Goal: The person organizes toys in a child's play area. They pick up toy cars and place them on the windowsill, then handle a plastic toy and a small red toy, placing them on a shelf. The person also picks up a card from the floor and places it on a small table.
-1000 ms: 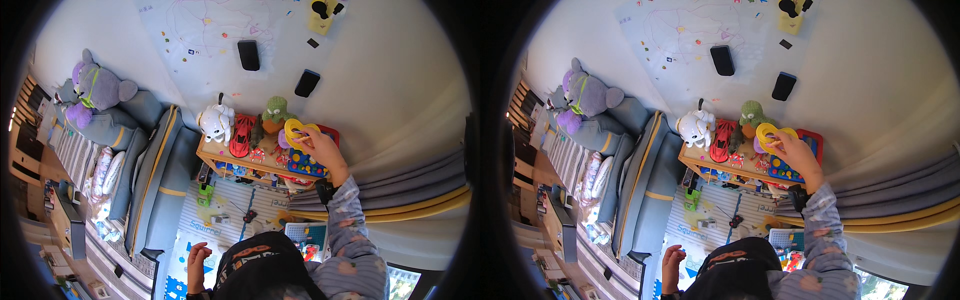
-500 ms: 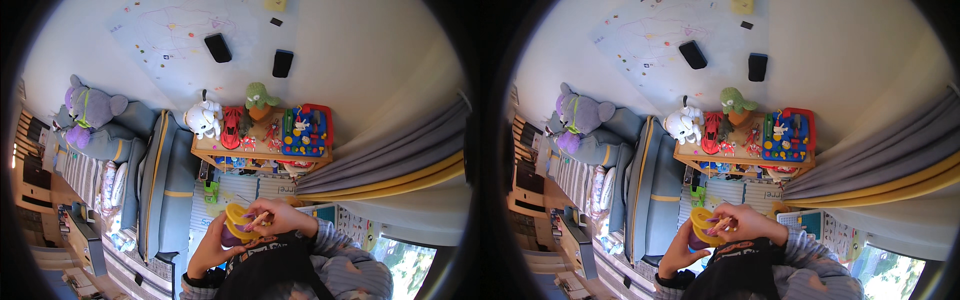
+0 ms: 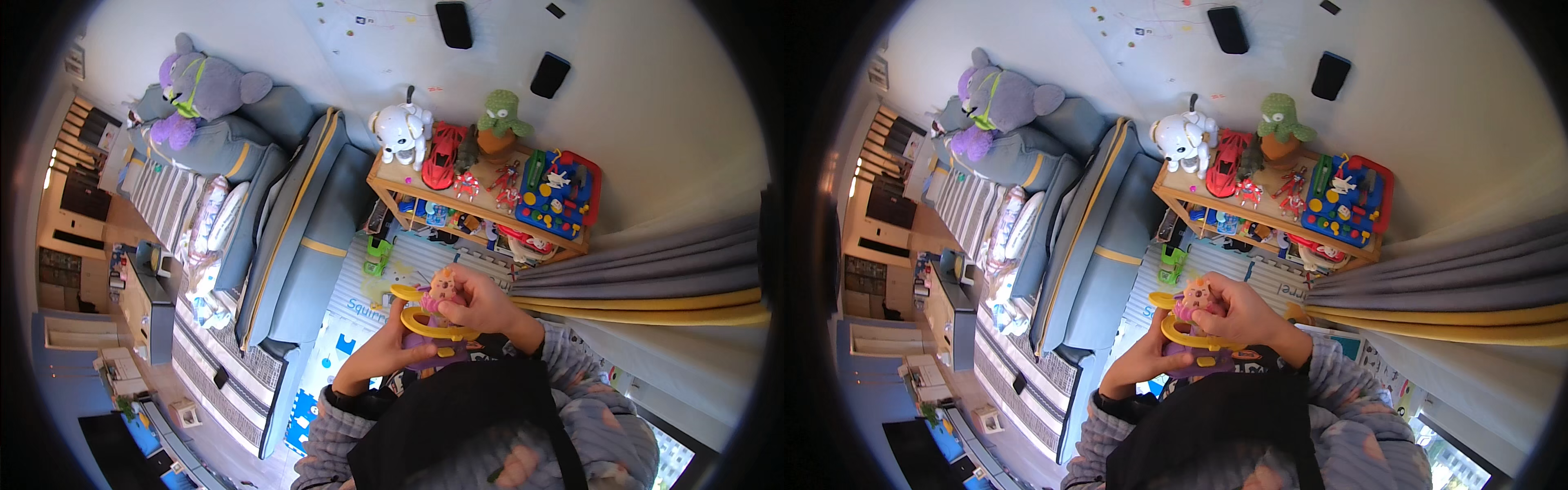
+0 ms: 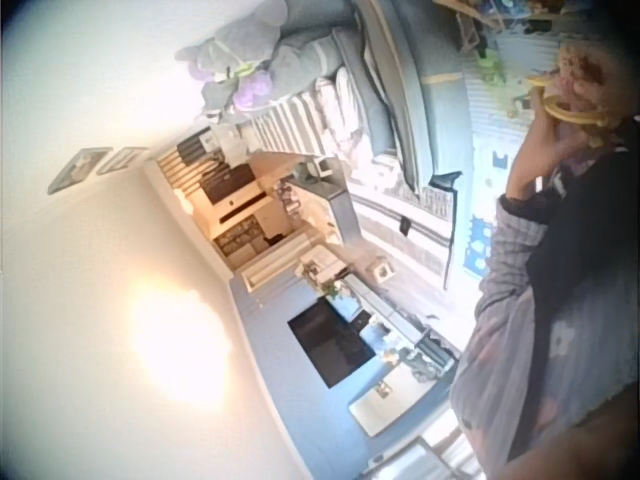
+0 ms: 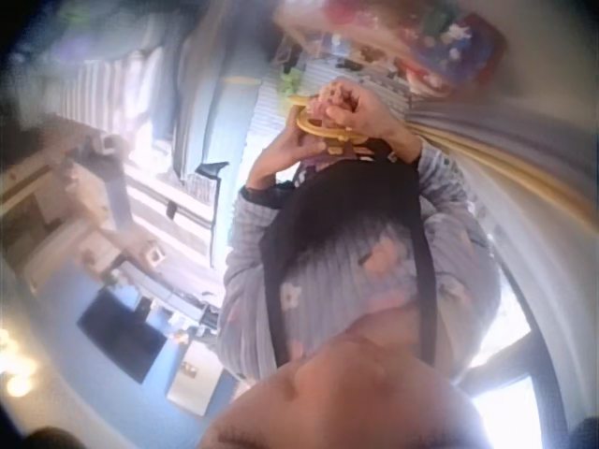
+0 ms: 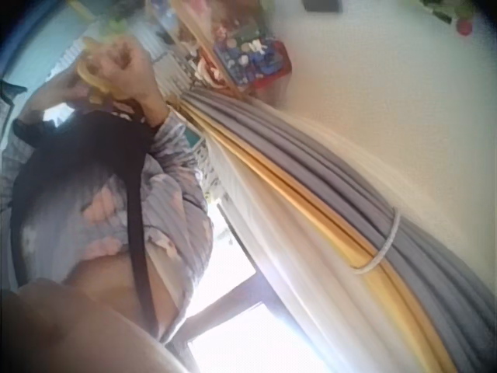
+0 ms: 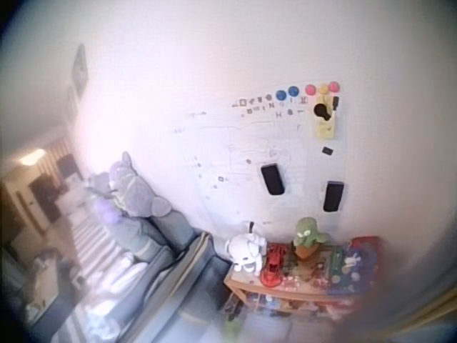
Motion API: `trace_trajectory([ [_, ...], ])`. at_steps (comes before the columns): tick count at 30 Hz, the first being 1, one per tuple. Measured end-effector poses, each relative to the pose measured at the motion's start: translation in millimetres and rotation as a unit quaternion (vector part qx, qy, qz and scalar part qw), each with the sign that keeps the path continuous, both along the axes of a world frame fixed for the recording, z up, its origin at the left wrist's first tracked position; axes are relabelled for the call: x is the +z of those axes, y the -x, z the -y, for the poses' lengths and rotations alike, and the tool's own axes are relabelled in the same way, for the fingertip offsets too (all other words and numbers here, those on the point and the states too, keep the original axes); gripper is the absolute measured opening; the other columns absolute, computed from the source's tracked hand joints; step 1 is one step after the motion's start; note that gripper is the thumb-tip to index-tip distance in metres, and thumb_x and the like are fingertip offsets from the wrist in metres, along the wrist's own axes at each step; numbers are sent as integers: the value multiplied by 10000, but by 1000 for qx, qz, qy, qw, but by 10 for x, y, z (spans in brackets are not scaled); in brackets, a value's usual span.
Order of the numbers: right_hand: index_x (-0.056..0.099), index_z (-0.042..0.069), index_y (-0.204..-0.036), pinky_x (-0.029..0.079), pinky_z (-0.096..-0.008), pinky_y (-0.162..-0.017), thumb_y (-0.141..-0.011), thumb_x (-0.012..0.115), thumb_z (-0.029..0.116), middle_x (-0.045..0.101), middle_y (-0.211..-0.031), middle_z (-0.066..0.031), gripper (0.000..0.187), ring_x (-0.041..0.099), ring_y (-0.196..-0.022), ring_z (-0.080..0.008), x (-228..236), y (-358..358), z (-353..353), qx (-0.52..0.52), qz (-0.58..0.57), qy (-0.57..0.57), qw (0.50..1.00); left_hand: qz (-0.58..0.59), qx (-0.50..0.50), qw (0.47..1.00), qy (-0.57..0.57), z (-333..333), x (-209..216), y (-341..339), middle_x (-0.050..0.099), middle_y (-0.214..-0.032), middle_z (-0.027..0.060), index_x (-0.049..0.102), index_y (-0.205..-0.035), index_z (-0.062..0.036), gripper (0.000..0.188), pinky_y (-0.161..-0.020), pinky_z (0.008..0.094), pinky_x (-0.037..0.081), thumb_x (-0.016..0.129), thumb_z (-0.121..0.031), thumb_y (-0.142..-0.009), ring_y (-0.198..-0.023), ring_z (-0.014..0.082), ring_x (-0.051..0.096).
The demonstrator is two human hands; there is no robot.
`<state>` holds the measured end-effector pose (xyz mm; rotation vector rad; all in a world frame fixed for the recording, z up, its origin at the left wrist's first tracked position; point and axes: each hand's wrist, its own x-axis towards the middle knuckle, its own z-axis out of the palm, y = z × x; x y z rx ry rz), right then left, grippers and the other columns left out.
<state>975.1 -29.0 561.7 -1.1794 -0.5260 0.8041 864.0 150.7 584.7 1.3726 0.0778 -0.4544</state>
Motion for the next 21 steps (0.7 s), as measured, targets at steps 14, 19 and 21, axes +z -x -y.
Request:
trace_trajectory([
  [14, 592, -2, -1065, 405, -249, -489, -787, 689, 35, 518, -666, -53, 297, 491, -528, -135, 559, 45, 38, -133, 462, 37, 876, 27, 358, 884, 301, -146, 87, 167, 504, -1240, 149, 358, -1318, -48, 581, -946, 383, 480, 618, -301, -863, -1119, 260, 559],
  [19, 579, 47, -1204, 425, -271, -545, -708, 806, 191, 516, -846, -91, 564, 514, -637, -184, 656, 113, -92, -92, 459, 98, 878, 93, 339, 894, 280, -92, 311, 165, 425, -1337, 207, 229, -1381, -92, 713, -1063, 409, 355, 636, -303, -834, -1278, 317, 421],
  [21, 582, 49, -1201, 423, -273, -553, -701, 808, 176, 512, -834, -88, 563, 505, -640, -183, 652, 99, -132, -124, 450, 71, 881, 126, 301, 919, 220, -89, 400, 183, 360, -1400, 239, 168, -1442, -121, 797, -1093, 449, 302, 635, -326, -830, -1305, 356, 391],
])
